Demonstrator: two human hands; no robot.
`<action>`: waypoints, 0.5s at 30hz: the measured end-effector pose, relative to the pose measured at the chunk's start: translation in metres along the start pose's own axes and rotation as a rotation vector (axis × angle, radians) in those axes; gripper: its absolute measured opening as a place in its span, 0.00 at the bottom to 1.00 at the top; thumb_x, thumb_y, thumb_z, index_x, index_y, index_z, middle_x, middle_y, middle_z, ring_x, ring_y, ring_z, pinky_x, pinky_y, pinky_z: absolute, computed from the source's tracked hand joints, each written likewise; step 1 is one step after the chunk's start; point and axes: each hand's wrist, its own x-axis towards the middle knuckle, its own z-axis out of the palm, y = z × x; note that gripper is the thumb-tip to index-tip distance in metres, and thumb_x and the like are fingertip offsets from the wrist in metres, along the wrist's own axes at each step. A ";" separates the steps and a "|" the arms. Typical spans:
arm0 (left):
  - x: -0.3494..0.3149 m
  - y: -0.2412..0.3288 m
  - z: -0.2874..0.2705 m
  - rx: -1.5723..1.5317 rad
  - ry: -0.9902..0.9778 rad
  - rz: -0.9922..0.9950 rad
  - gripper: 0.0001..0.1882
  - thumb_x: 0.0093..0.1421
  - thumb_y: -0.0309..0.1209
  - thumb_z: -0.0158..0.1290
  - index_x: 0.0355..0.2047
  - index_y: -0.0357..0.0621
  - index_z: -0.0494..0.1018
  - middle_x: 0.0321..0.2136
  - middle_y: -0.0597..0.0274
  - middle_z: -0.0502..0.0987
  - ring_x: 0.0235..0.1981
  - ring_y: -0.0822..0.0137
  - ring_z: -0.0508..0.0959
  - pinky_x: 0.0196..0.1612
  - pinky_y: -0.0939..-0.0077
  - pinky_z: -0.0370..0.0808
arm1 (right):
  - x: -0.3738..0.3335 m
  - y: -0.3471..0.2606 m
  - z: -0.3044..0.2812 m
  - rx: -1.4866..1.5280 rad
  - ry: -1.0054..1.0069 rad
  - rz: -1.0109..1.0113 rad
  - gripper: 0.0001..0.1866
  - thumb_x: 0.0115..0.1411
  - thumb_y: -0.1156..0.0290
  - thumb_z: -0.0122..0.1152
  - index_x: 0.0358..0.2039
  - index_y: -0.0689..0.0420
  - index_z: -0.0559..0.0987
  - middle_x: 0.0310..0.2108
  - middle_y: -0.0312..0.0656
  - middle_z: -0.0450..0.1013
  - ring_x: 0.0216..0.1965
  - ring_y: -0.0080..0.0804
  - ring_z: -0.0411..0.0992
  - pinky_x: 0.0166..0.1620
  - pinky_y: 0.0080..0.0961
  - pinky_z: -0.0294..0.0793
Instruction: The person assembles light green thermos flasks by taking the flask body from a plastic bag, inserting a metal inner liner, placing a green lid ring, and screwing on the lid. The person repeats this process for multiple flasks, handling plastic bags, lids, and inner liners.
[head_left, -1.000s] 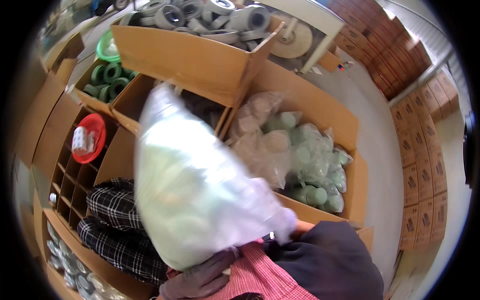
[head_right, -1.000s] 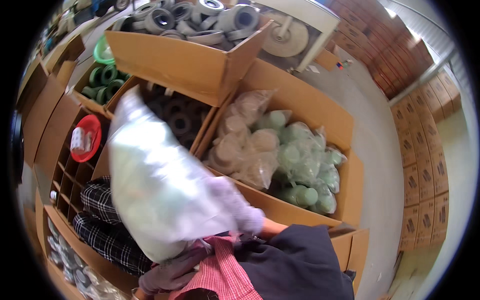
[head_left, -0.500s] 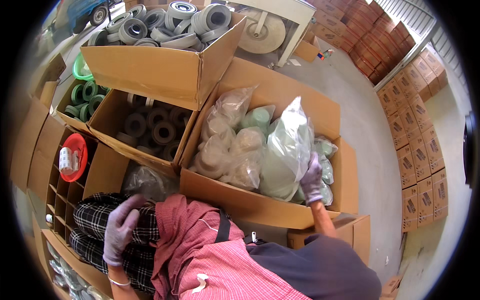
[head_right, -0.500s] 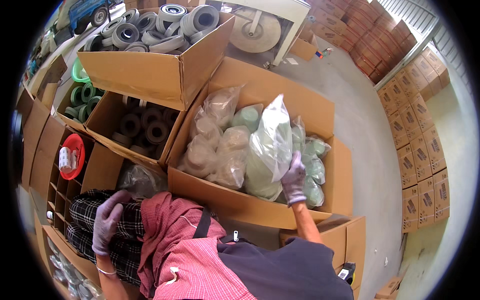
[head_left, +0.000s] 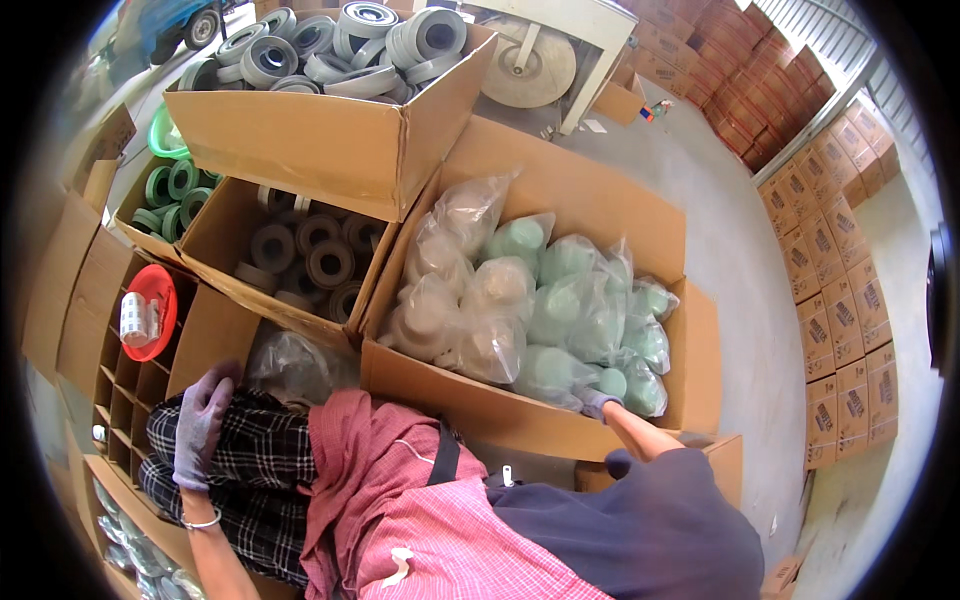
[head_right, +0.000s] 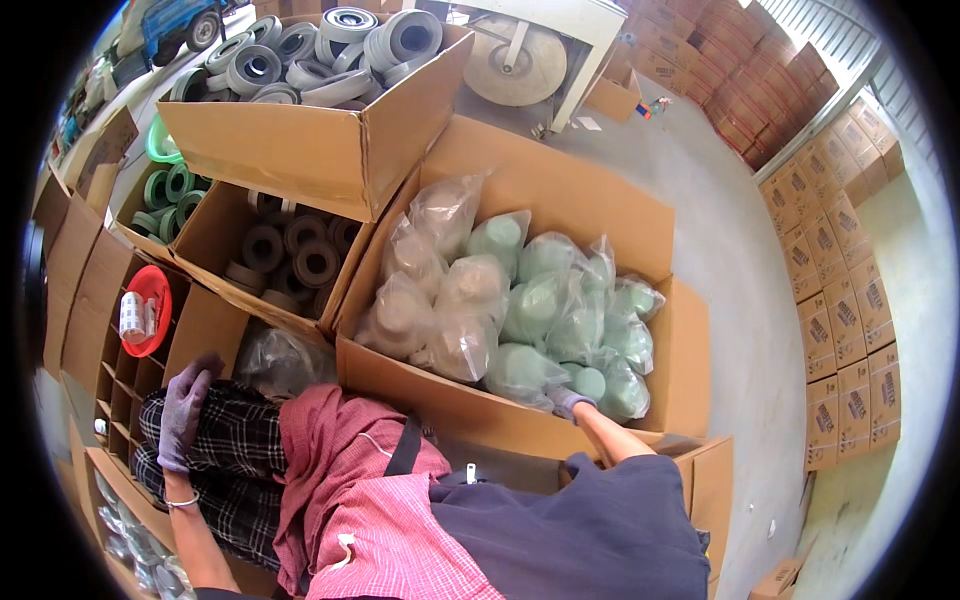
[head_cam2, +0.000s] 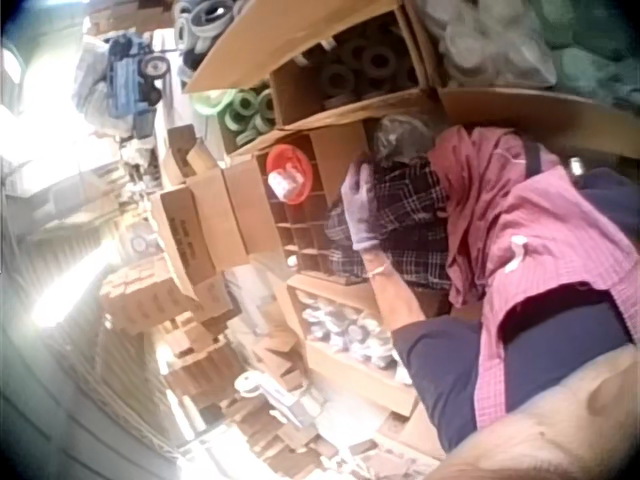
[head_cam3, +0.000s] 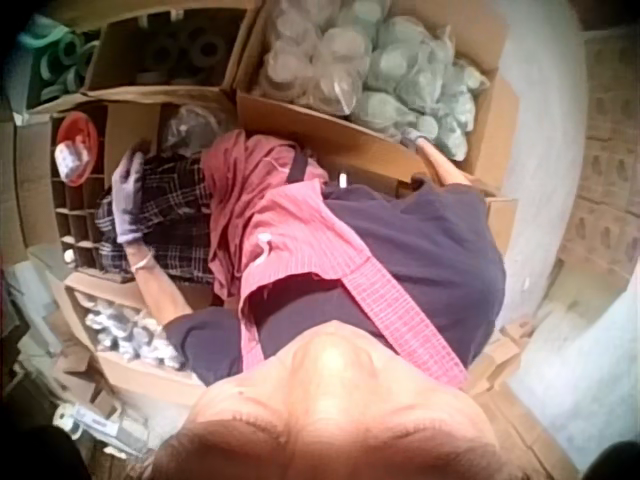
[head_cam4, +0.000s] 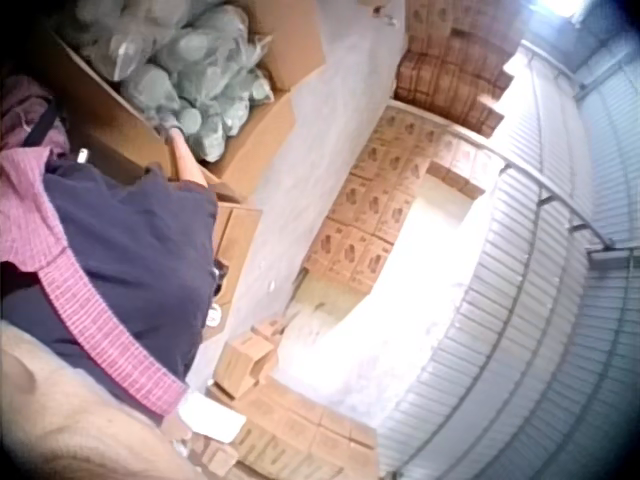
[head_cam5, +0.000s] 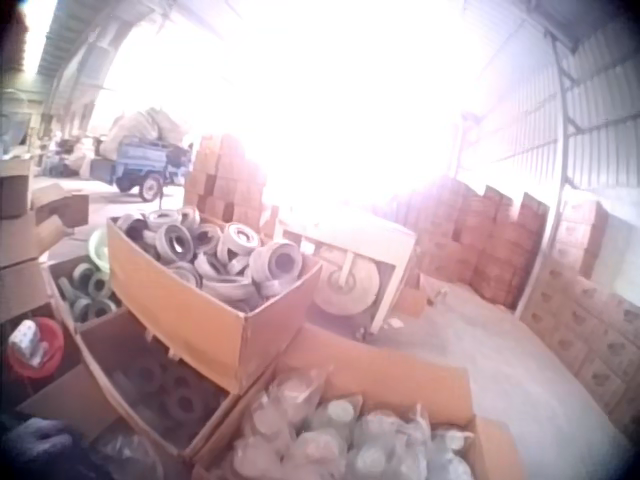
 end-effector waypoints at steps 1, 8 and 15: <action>0.001 0.001 0.002 0.044 -0.002 0.013 0.18 0.66 0.33 0.48 0.50 0.31 0.73 0.43 0.52 0.80 0.47 0.62 0.78 0.55 0.71 0.70 | 0.000 -0.008 -0.012 0.013 -0.073 0.063 0.23 0.62 0.64 0.56 0.56 0.59 0.73 0.52 0.45 0.73 0.51 0.36 0.72 0.53 0.34 0.73; -0.012 0.000 0.001 0.241 -0.002 0.026 0.17 0.64 0.31 0.49 0.49 0.34 0.75 0.42 0.50 0.81 0.47 0.57 0.79 0.52 0.69 0.71 | 0.021 0.056 -0.108 0.781 -0.494 0.180 0.08 0.53 0.73 0.59 0.33 0.58 0.81 0.20 0.37 0.71 0.20 0.26 0.71 0.22 0.26 0.73; -0.012 -0.009 0.001 0.347 0.020 0.020 0.17 0.63 0.31 0.51 0.50 0.34 0.75 0.45 0.48 0.80 0.48 0.54 0.79 0.54 0.68 0.72 | 0.066 0.022 -0.043 0.401 0.060 0.256 0.25 0.61 0.57 0.56 0.57 0.53 0.74 0.49 0.50 0.76 0.41 0.48 0.77 0.43 0.36 0.78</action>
